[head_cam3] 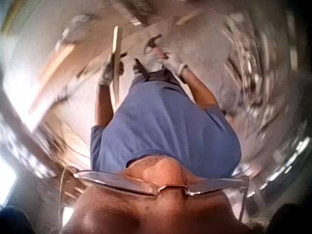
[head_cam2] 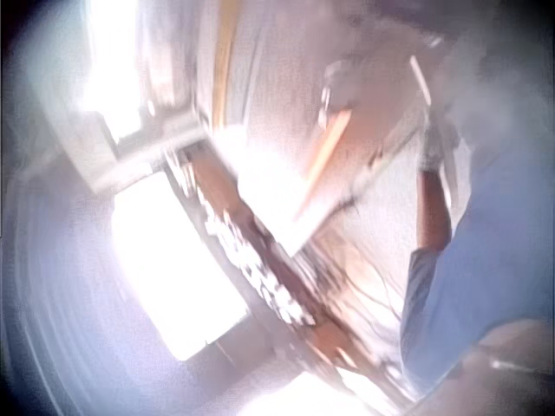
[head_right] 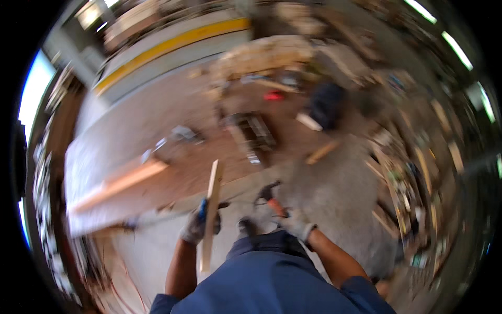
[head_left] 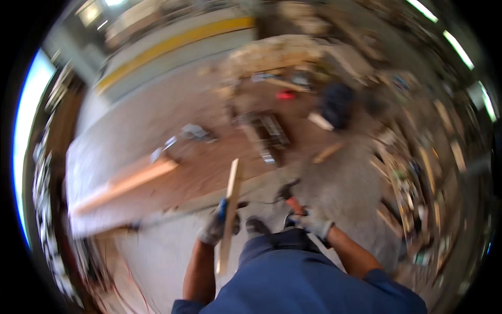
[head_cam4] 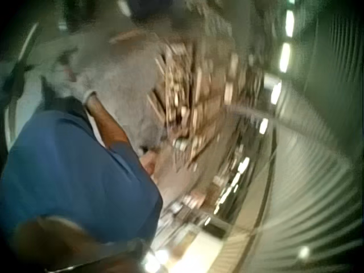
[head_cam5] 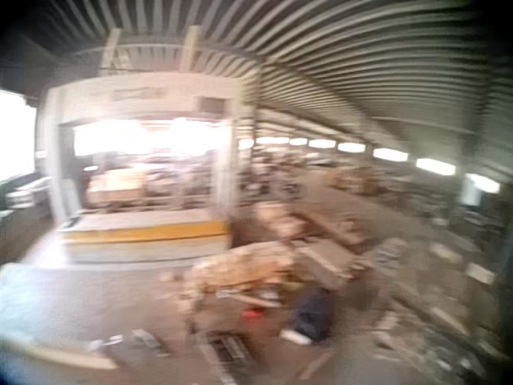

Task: The person moves wooden planks from a pallet jack to a wooden pallet, stacking them one by one. The person also briefly handles a hammer and a small wooden stick before beginning the stacking task.

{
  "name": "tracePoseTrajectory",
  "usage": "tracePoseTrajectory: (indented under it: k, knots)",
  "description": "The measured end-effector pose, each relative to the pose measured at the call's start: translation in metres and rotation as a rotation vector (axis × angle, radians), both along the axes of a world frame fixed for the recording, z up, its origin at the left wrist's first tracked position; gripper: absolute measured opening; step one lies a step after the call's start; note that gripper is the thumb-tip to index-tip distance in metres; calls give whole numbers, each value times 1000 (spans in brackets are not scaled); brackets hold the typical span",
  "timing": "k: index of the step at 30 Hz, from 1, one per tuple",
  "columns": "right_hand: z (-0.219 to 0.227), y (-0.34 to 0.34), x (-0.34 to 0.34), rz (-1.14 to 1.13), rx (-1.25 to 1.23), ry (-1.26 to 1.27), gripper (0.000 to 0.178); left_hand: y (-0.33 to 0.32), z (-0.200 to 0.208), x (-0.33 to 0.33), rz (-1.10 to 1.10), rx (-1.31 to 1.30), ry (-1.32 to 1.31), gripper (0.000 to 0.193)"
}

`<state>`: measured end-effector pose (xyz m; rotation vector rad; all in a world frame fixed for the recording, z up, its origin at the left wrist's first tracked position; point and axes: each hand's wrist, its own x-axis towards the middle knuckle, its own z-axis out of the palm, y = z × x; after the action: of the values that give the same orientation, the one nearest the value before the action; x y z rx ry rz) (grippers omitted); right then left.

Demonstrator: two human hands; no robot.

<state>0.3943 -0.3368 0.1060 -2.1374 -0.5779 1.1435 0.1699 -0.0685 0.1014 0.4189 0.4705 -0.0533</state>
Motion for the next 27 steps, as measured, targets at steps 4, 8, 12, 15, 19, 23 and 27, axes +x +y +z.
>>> tracePoseTrajectory:
  k: [4,8,12,15,19,23,27]
  knots:
    - [8,-69,9,-148,-10,39,33,-48,-12,46,-295,390,204,72]
    - [-13,-169,9,-387,-119,204,35,-109,-5,123,-489,521,228,55]
    - [-79,-308,7,-470,-131,62,44,-203,21,224,-590,594,59,42]
    - [-87,-389,4,-805,-65,294,33,-267,9,265,-672,590,40,35]
    - [-114,-471,4,-1019,-234,439,35,-324,-77,251,-736,414,363,30]
    - [-136,-554,-17,-1217,-282,480,35,-395,-86,288,-798,553,341,26]
    - [-190,-599,-35,-1390,-192,664,29,-427,-90,378,-839,601,160,26]
